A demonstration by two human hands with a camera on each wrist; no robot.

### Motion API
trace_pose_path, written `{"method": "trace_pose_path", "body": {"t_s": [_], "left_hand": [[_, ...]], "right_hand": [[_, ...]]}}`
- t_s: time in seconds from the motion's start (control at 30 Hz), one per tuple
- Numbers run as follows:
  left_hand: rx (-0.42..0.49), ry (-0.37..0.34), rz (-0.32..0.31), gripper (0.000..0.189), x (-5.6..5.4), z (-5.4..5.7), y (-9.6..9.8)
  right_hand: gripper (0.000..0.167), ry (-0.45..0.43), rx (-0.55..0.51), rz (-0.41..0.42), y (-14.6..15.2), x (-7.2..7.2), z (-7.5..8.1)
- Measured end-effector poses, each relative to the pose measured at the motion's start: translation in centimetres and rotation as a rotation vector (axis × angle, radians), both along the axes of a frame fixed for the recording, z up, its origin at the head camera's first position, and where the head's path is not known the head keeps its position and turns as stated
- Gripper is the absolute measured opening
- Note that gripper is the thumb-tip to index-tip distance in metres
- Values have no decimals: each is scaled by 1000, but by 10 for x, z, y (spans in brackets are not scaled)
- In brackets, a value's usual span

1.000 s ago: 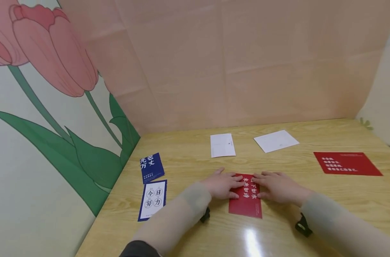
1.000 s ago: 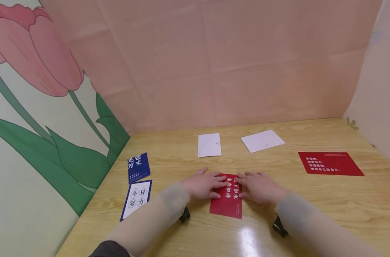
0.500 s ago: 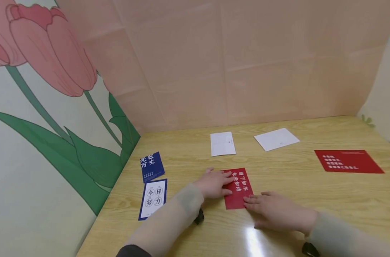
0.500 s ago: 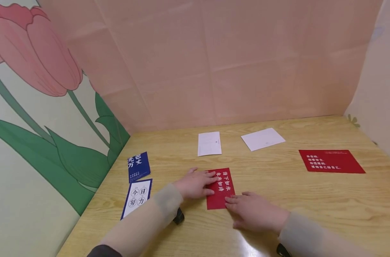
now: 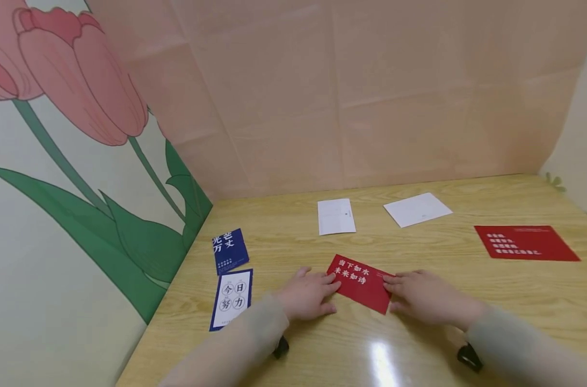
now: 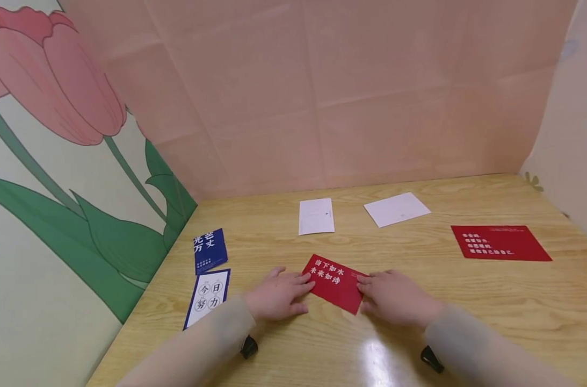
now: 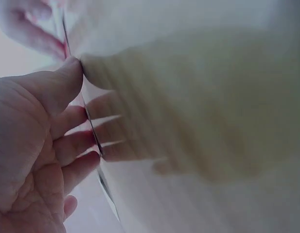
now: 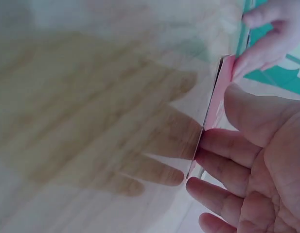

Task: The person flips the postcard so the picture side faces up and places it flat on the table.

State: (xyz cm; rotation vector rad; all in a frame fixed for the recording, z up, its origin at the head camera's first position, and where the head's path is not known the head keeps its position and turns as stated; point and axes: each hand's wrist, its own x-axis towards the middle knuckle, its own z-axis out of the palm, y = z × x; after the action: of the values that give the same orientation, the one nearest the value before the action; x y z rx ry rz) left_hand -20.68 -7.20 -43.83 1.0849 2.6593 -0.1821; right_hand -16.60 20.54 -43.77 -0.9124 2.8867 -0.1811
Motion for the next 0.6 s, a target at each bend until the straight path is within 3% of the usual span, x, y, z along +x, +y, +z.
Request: {"method": "trace_pose_path", "body": {"t_s": [0.17,0.3,0.43,0.6], "left_hand": [[20,-26,-4,66,16,2,-1],[25,23,-7,65,25,0,1],[52,52,26,67,30,-2,7],[85,0,103,79,36,-3,20]], "right_hand": [[64,2,21,-46,-6,-8,0],[67,-1,18,-48,-9,-13,0],[66,-6,7,-45,-12,-16,1],[65,-14,-11,-36,-21,-20,1]]}}
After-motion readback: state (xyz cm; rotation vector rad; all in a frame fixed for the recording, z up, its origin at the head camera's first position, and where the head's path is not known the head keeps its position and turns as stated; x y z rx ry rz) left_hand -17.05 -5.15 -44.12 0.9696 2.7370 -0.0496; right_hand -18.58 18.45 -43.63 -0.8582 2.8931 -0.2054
